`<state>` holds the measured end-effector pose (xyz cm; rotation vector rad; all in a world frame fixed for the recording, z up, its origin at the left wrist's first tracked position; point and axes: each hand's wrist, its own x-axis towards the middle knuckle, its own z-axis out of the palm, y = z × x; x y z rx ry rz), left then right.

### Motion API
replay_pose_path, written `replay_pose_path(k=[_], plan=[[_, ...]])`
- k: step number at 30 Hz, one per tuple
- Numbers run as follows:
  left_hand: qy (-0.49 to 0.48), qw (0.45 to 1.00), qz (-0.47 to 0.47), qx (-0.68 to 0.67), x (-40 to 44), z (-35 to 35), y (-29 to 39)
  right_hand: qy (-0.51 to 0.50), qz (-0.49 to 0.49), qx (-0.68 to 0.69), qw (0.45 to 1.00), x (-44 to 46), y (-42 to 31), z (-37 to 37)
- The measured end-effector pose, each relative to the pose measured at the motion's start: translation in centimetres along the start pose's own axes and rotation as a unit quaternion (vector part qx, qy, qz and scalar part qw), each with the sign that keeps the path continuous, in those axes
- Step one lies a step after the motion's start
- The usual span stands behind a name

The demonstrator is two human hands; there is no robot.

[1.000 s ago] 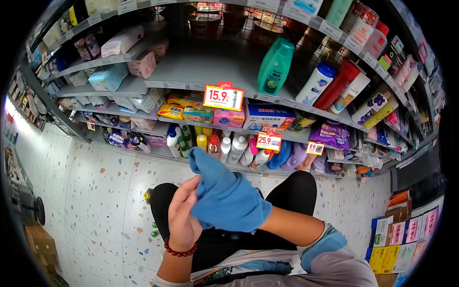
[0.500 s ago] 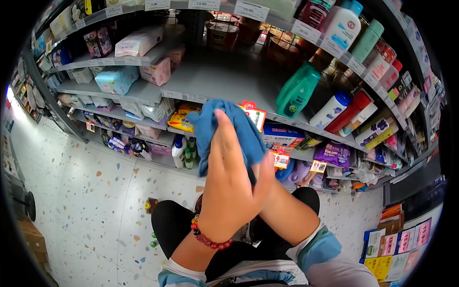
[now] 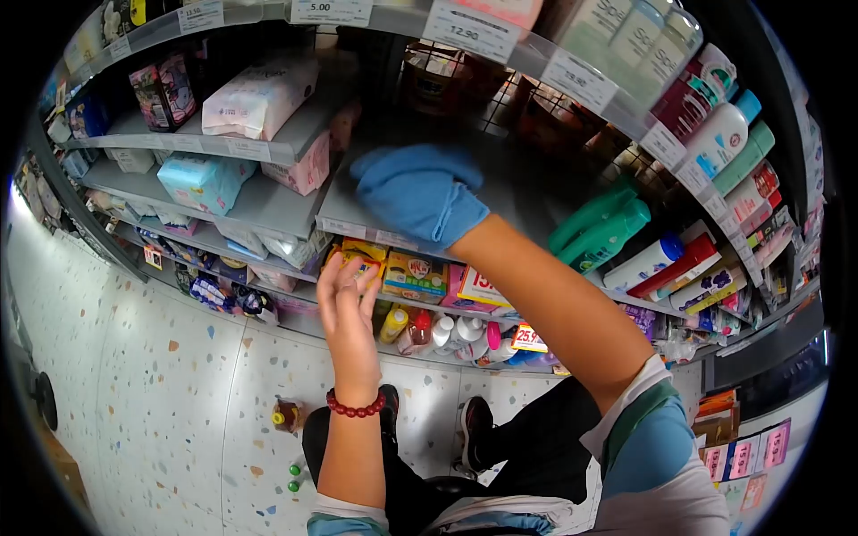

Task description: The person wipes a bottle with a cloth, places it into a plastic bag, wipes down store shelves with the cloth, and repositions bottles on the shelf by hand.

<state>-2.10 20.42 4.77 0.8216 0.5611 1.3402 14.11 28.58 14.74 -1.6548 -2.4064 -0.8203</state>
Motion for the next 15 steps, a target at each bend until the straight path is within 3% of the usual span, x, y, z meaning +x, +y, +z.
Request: replay_pose_path(k=[1,3,7,9,13,15], plan=[[-0.015,0.998,-0.038,-0.041,0.4,-0.1,-0.3,-0.003,0.0,-0.002,1.0,0.0,-0.1,0.7],[-0.043,0.99,-0.085,-0.106,0.9,0.1,-0.6,0.034,-0.132,0.188,0.973,0.2,0.0,1.6],[-0.091,0.983,-0.089,-0.135,0.5,1.8,-0.3,0.005,-0.129,0.218,0.967,2.0,0.2,2.1],[-0.095,0.98,-0.096,-0.144,0.2,2.3,-0.6,-0.103,0.023,0.203,0.974,3.5,-0.2,1.8],[-0.105,0.981,-0.103,-0.13,-0.6,3.0,0.5,-0.133,-0.013,0.062,0.989,5.2,1.8,4.0],[-0.109,0.981,-0.101,-0.123,-0.7,2.8,0.7,-0.112,0.082,-0.006,0.99,6.2,3.3,4.4]])
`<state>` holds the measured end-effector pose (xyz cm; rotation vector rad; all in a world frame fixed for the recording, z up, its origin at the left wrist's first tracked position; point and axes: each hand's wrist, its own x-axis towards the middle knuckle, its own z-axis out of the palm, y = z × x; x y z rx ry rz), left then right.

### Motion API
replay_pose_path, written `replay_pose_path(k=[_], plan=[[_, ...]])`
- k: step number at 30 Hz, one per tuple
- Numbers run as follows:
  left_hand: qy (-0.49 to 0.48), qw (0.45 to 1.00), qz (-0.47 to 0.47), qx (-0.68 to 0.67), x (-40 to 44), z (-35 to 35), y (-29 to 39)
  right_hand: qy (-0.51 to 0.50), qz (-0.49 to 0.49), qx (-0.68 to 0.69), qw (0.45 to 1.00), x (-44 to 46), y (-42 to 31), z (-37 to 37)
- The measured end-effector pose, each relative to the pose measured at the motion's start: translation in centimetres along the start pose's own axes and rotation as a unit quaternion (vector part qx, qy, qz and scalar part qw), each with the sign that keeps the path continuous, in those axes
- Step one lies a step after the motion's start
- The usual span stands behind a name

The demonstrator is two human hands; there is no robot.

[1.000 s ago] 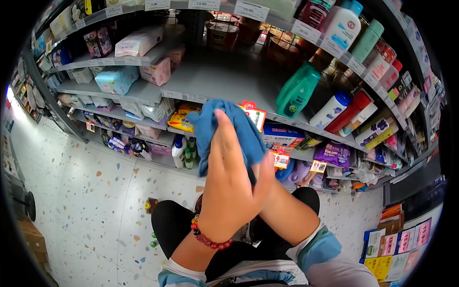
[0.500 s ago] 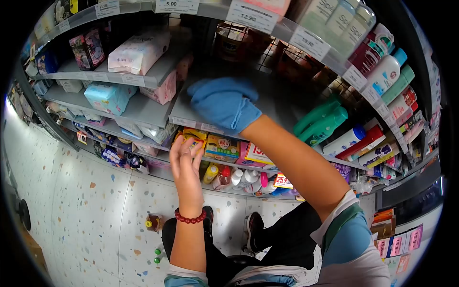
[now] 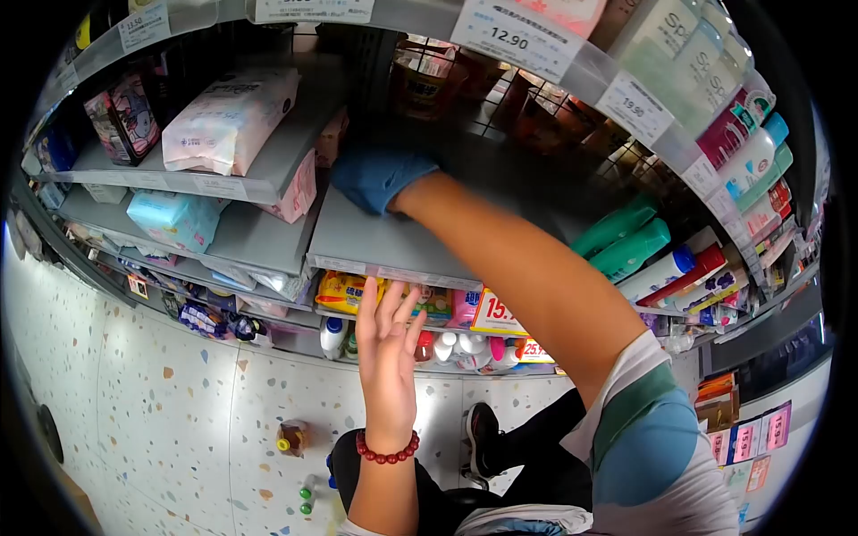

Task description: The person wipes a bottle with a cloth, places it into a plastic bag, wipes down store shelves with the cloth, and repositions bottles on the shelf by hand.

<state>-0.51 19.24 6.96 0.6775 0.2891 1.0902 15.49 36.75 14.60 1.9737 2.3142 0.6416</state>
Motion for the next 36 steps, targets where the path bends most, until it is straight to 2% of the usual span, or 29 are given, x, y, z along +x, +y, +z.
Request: replay_pose_path(k=[1,2,4,12,18,20,21,22,24,25,31,33,36], plan=[[0.001,1.0,0.0,0.001,0.1,-0.2,0.1,0.0,0.0,0.001,1.0,0.6,0.5,0.0],[0.011,1.0,0.003,0.004,0.1,-0.4,0.2,-0.036,0.061,0.046,0.996,1.2,1.0,-0.3],[0.024,1.0,0.005,0.008,0.2,-0.6,0.4,-0.073,0.119,0.093,0.986,2.2,1.5,-0.2],[-0.019,0.999,-0.032,0.034,0.6,-0.1,0.3,-0.036,0.145,0.145,0.978,4.0,3.7,1.2],[-0.038,0.998,-0.036,0.041,0.7,-0.2,0.1,-0.053,0.108,0.123,0.985,3.8,3.5,1.1],[-0.045,0.998,-0.043,0.022,0.6,-0.4,0.5,-0.066,0.033,0.07,0.995,3.4,3.6,1.1],[-0.044,0.998,-0.042,0.023,0.6,-0.5,0.7,-0.062,-0.06,0.0,0.996,3.1,3.5,1.1],[-0.052,0.997,-0.049,0.019,0.7,-0.6,0.9,-0.062,-0.061,0.0,0.996,2.7,2.9,0.9],[-0.064,0.996,-0.06,0.005,0.7,-1.0,1.1,0.011,0.031,0.049,0.998,1.8,2.0,0.7],[-0.065,0.996,-0.059,0.004,0.7,-1.0,1.0,0.011,0.031,0.046,0.998,1.6,1.8,1.0],[-0.062,0.997,-0.049,-0.009,0.4,-1.0,-0.4,0.018,-0.027,0.068,0.997,-1.2,-0.4,-1.0],[-0.072,0.996,-0.042,-0.007,0.4,-0.9,-0.6,-0.051,-0.098,0.073,0.991,-1.9,-0.8,-1.9],[-0.077,0.996,-0.034,-0.007,0.3,-1.2,-1.3,-0.095,-0.095,0.104,0.985,-2.7,-1.5,-2.0]])
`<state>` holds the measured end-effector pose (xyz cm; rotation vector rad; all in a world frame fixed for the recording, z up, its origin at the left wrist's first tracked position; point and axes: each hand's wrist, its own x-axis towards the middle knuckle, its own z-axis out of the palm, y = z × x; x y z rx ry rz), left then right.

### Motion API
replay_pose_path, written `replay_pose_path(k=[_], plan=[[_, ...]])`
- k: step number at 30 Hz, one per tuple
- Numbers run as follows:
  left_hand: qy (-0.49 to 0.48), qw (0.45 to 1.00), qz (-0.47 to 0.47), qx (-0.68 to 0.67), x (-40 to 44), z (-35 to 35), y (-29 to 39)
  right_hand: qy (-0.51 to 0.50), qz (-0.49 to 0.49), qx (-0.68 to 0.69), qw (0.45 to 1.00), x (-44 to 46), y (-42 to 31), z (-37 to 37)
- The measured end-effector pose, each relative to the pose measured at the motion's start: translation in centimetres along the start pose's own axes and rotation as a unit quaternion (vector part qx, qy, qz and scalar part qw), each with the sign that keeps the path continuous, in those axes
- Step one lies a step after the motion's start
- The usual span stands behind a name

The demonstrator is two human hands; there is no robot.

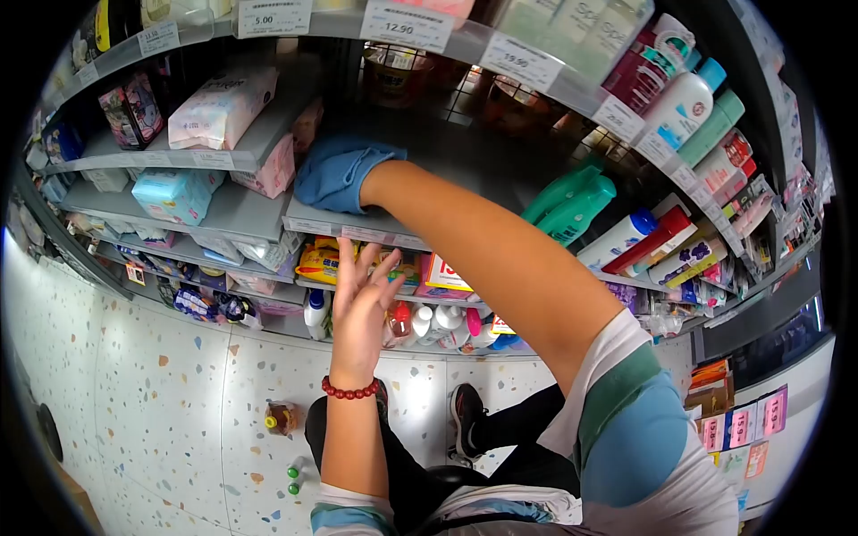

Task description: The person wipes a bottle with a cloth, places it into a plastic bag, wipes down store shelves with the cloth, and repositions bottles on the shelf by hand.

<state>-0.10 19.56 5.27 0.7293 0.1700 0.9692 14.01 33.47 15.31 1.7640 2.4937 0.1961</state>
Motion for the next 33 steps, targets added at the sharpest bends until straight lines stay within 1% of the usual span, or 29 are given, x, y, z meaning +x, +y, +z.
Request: replay_pose_path(k=[1,3,4,5,7,8,12,14,15,16,17,18,20,21,23,33], plan=[[-0.001,1.0,-0.002,-0.003,0.0,0.2,0.0,0.003,0.0,-0.002,1.0,0.3,0.1,0.8],[-0.005,1.0,-0.001,-0.004,0.0,0.3,0.0,-0.039,-0.019,0.112,0.993,0.8,0.0,1.6],[-0.004,1.0,-0.004,-0.005,0.0,0.4,0.0,-0.018,-0.019,0.156,0.987,0.6,-0.1,1.9],[-0.004,1.0,-0.009,-0.006,0.0,0.4,0.0,-0.014,-0.016,0.155,0.988,0.4,-0.2,2.2],[-0.007,1.0,-0.012,-0.004,-0.1,0.5,0.4,-0.001,0.021,0.217,0.976,-0.5,-1.1,1.6],[-0.005,1.0,-0.014,-0.005,-0.1,0.5,0.5,-0.017,0.012,0.173,0.985,-0.9,-1.3,1.3],[-0.004,1.0,-0.01,0.018,-0.3,-0.1,0.4,0.022,0.036,0.168,0.985,-1.5,-1.0,1.6],[0.007,1.0,-0.008,0.004,-0.4,0.1,0.7,0.051,-0.003,0.073,0.996,-0.9,0.6,1.9],[0.009,1.0,-0.01,0.005,-0.4,0.1,0.8,0.05,-0.004,0.075,0.996,-0.8,1.0,1.6],[0.009,1.0,-0.008,0.01,-0.5,0.2,0.8,0.054,-0.014,-0.032,0.998,-0.7,1.5,1.3],[0.009,1.0,-0.007,0.015,-0.5,0.3,0.8,0.055,-0.025,-0.139,0.988,-0.6,2.0,1.1],[0.011,1.0,-0.011,0.013,-0.5,0.3,0.9,0.051,-0.025,-0.136,0.989,0.2,3.1,1.7],[0.02,1.0,-0.009,0.017,-0.4,0.5,1.1,0.193,0.014,-0.042,0.98,2.0,5.2,3.3],[0.023,1.0,-0.01,0.017,-0.3,0.7,1.1,0.192,0.013,-0.04,0.981,1.9,5.2,2.8],[0.043,0.999,-0.012,-0.019,-0.3,1.0,1.0,0.11,0.088,0.028,0.99,1.4,5.0,0.5],[0.058,0.997,-0.01,-0.04,0.1,1.1,0.9,0.07,0.109,0.01,0.991,3.9,8.8,0.6]])
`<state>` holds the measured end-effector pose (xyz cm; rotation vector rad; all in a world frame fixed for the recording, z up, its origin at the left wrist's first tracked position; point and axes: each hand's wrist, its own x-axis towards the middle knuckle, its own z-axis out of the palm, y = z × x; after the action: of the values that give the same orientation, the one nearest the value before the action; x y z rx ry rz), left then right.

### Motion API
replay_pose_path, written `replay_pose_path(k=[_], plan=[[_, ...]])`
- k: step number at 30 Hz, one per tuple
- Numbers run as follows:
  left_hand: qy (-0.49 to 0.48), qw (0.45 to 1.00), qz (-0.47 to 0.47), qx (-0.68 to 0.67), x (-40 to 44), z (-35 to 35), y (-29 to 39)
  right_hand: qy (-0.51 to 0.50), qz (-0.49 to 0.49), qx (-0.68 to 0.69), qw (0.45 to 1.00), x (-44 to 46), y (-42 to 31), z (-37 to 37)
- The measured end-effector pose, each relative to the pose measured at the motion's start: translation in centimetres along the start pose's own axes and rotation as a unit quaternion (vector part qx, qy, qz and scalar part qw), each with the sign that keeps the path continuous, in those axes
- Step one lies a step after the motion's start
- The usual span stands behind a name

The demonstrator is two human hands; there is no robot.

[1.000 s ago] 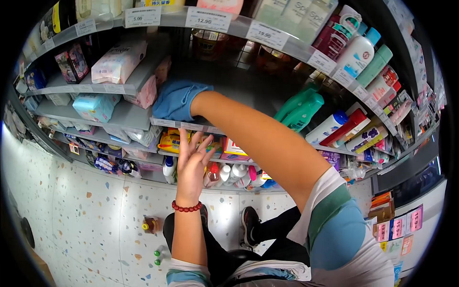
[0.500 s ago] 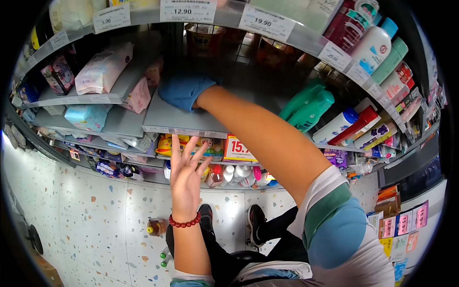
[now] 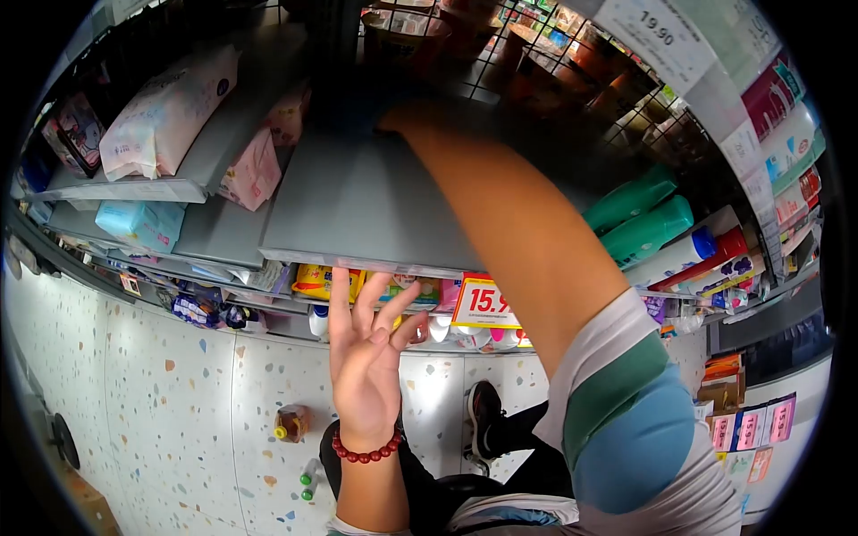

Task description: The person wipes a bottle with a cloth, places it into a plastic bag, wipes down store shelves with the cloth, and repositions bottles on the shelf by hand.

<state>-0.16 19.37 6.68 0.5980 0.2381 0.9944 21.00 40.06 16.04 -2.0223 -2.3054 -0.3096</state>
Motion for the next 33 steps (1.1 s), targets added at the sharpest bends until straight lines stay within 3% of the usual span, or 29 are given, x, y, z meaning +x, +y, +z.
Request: replay_pose_path(k=[12,15,18,20,24,26,27,29,33], plan=[[-0.019,1.0,0.008,-0.013,0.7,-1.3,0.3,-0.019,-0.019,-0.106,0.994,-1.5,-0.8,-0.7],[-0.032,0.999,0.012,-0.003,0.8,-1.7,0.2,0.037,-0.018,-0.006,0.999,-3.6,-2.3,-1.5],[-0.037,0.999,0.006,-0.024,0.7,-1.9,0.3,0.053,-0.05,-0.066,0.995,-3.2,-2.1,0.8],[-0.047,0.998,0.0,-0.036,0.5,-1.9,0.4,0.137,-0.066,-0.042,0.988,-4.0,-2.5,1.5],[-0.079,0.996,0.001,-0.047,0.7,-2.2,-0.1,0.022,-0.058,-0.067,0.996,-8.4,-4.9,-1.2],[-0.071,0.996,0.004,-0.062,0.5,-2.1,-0.3,-0.017,-0.021,0.08,0.996,-9.7,-5.8,-1.7],[-0.068,0.995,0.001,-0.073,0.5,-2.0,-0.5,-0.016,-0.02,0.076,0.997,-10.4,-6.1,-1.9],[-0.074,0.994,0.001,-0.086,0.6,-1.8,-0.7,-0.043,0.031,0.2,0.978,-11.6,-6.6,-2.3],[-0.079,0.989,-0.002,-0.124,0.6,-1.4,-1.1,-0.046,0.06,0.228,0.971,-13.7,-7.3,-3.4]])
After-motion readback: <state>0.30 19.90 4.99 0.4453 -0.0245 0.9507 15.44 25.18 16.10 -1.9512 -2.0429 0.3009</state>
